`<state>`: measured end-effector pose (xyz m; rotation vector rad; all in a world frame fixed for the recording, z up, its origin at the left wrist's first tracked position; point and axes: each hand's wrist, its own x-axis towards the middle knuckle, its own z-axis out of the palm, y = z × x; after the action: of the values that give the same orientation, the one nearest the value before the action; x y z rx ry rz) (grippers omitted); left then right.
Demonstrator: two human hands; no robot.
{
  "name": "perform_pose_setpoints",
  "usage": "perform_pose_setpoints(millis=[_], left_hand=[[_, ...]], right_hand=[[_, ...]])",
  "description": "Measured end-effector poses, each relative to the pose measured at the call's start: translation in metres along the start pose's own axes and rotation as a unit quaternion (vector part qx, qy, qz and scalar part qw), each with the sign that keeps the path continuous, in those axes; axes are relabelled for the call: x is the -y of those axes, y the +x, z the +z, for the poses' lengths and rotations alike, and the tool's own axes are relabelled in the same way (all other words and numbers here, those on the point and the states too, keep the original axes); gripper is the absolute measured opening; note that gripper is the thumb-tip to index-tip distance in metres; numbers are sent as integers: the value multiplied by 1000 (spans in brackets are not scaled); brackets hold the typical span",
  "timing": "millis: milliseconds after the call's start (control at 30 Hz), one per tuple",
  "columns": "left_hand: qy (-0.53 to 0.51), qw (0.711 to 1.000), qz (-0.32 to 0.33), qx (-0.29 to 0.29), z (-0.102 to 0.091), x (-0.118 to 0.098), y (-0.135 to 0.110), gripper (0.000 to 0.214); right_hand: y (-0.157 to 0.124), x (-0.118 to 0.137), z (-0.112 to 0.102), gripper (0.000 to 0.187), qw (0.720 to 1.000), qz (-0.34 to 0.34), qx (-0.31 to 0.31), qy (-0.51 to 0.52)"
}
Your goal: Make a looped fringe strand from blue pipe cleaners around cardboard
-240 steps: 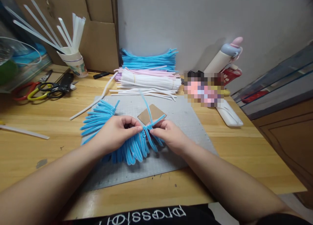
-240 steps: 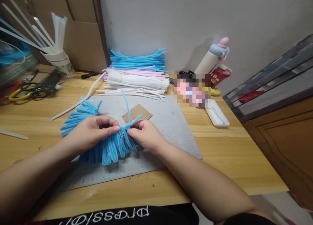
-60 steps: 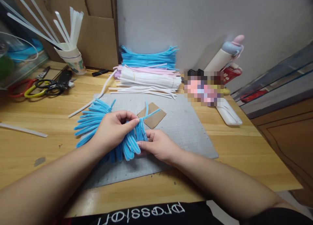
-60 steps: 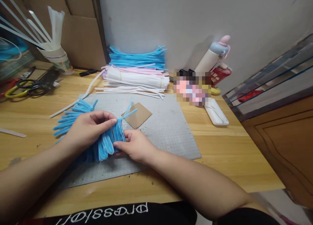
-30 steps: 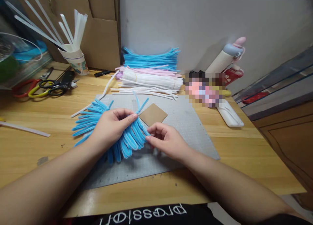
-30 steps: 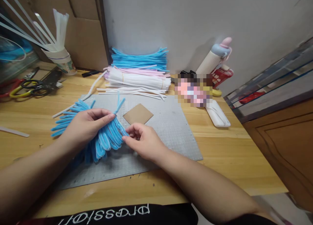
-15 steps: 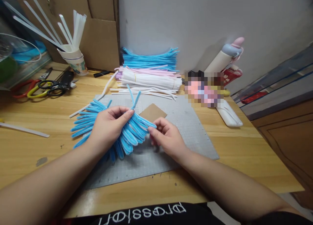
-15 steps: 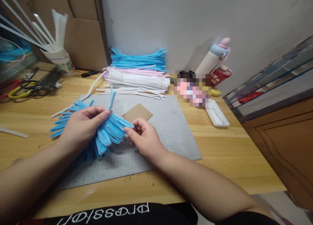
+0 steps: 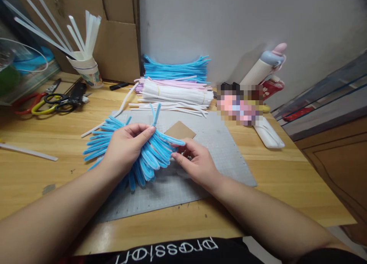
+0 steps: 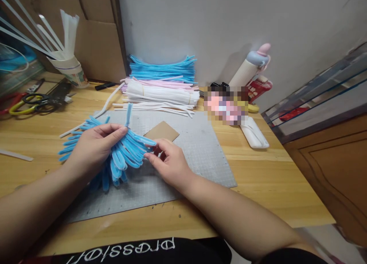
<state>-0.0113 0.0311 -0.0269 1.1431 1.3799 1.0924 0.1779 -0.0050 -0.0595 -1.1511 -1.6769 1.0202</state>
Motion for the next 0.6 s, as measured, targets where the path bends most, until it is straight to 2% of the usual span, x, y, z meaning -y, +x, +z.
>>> perform_pose_setpoints(millis=[100, 267, 467, 600], left_hand=[[-38, 999, -7, 7, 1, 0, 0, 28], [-43, 999, -10, 10, 2, 1, 0, 24], [-27, 999, 6, 19, 2, 1, 1, 26], [-15, 1000, 21, 9, 3, 1, 0, 26]], right_hand=[[-1, -1, 1, 15, 1000, 8, 15, -9], [2, -7, 5, 17, 998, 25, 13, 55], [3, -3, 5, 10, 999, 16, 27, 19], [0, 2, 7, 10, 998, 24, -4, 61]])
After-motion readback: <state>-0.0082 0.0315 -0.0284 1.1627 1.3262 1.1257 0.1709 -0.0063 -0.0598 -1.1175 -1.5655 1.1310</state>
